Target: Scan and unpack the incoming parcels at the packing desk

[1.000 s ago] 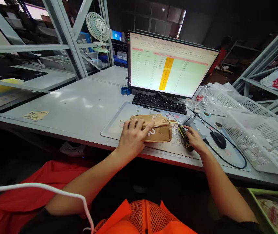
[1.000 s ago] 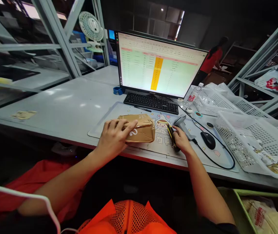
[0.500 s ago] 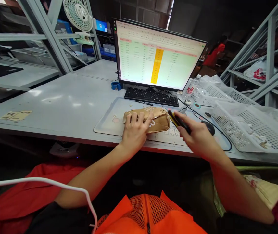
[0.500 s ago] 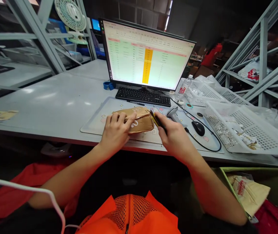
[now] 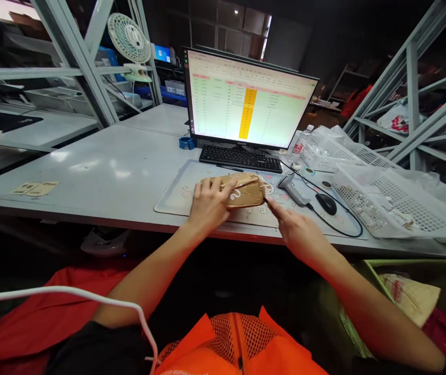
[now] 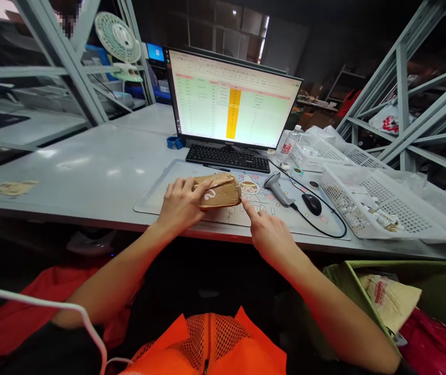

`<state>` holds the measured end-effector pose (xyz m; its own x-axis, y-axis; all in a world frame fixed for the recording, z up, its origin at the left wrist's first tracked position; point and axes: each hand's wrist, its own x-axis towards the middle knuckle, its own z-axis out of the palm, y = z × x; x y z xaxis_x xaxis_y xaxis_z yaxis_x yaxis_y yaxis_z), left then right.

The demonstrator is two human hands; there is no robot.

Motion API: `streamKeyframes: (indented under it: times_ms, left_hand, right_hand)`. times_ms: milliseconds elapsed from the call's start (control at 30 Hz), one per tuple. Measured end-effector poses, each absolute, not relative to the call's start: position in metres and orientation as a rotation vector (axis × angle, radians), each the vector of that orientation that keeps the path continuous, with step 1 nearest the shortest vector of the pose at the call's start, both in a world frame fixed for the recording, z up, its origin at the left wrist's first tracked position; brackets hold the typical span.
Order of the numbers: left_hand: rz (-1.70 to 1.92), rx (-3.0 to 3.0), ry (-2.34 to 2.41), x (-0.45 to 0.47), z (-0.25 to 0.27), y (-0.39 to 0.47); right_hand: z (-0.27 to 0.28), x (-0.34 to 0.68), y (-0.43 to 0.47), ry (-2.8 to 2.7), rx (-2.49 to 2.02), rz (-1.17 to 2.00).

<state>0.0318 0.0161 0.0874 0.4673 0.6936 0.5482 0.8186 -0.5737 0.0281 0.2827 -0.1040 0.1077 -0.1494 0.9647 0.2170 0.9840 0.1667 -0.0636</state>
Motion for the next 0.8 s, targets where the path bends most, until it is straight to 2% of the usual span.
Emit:
streamKeyframes:
  times_ms: [167,333,467,633,800]
  left_hand:
    - [-1.063,-2.567,-1.123,-0.028,0.08,0.039]
    - [-1.322,-2.642,-1.126,-0.074,0.069,0.044]
    - [-1.385,-2.724,-1.179,-0.091,0.067,0.043]
    - [-1.438,-2.891,-1.259,-0.111,0.068,0.051]
    - [-1.446,-3.057,-1.399,-0.132,0.07,0.061]
  right_hand:
    - [0.146,0.31,-0.088,-2.147,-1.421,-0.006]
    - [0.159,0.287,-0.036,-2.414,-1.156,0.065]
    - [0.165,0.254,0.008,-2.536,-0.93,0.097]
    - [0.172,0.232,0.041,-2.624,-0.63,0.293]
    - [0.178,0.215,0.055,-2.743,-0.554,0.368]
